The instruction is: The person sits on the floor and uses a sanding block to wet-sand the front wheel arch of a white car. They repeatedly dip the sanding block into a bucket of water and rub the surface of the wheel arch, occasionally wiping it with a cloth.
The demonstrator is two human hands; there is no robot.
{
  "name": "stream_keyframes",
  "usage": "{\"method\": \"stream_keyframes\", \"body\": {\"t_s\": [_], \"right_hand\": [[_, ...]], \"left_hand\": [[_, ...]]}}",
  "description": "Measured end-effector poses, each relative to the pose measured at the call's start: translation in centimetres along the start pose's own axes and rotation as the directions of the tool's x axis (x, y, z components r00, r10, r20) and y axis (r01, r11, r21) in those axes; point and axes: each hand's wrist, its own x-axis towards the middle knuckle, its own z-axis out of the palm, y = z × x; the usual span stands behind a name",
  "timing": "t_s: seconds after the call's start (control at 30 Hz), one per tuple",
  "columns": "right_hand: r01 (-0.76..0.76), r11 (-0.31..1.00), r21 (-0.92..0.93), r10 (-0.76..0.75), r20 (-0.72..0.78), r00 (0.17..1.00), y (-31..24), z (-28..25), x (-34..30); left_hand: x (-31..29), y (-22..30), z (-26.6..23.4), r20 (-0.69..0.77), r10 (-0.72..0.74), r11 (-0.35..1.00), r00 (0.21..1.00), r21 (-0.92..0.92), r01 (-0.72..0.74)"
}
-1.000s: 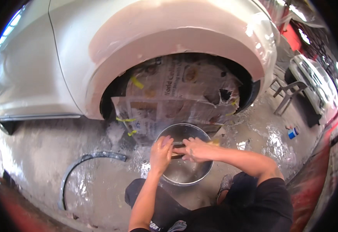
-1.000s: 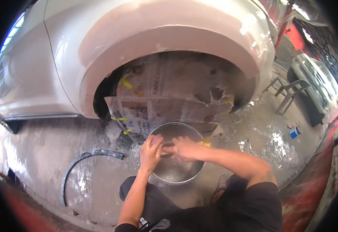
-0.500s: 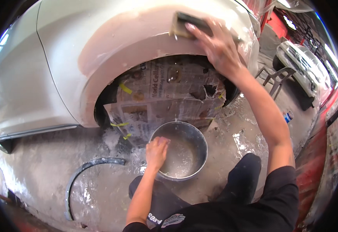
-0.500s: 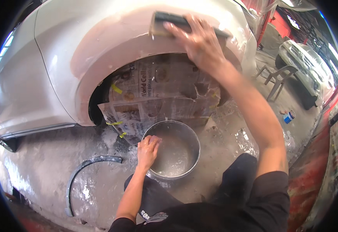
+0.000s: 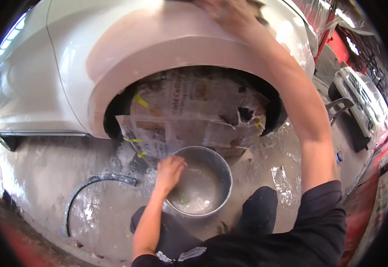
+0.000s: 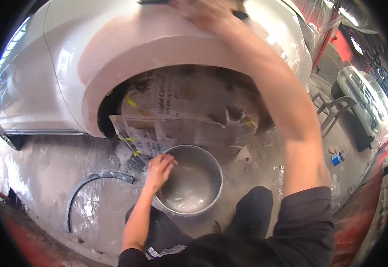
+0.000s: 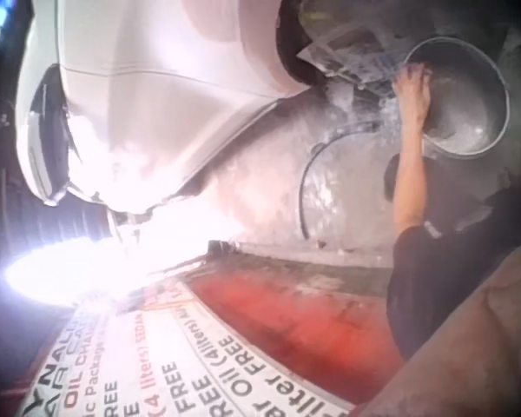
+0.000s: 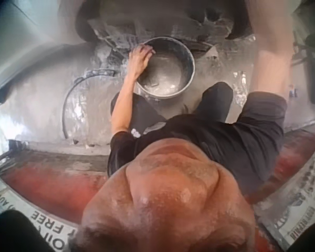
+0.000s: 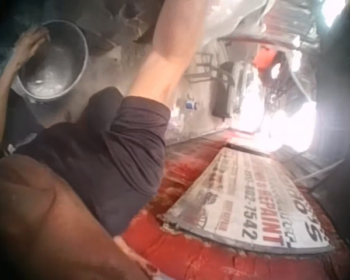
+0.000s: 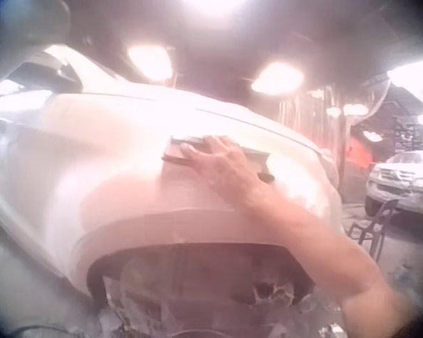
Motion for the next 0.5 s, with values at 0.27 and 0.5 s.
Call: {"method": "stream_keyframes", "body": {"t_s": [0.27,0.5], "right_hand": [[0.153,0.988,0.003,-0.152,-0.093,0.984,-0.9,-2.6,-6.9],[0.155,0.986,0.068,-0.145,-0.139,0.98,-2.8,-2.1,-8.7]], "left_hand": [[-0.2,0.3,-1.1,-0.135,-0.039,0.996,0.99,-0.091,0.027],[-0.9,0.3,-1.6,-0.089,-0.182,0.95,0.979,-0.272,0.152]]}}
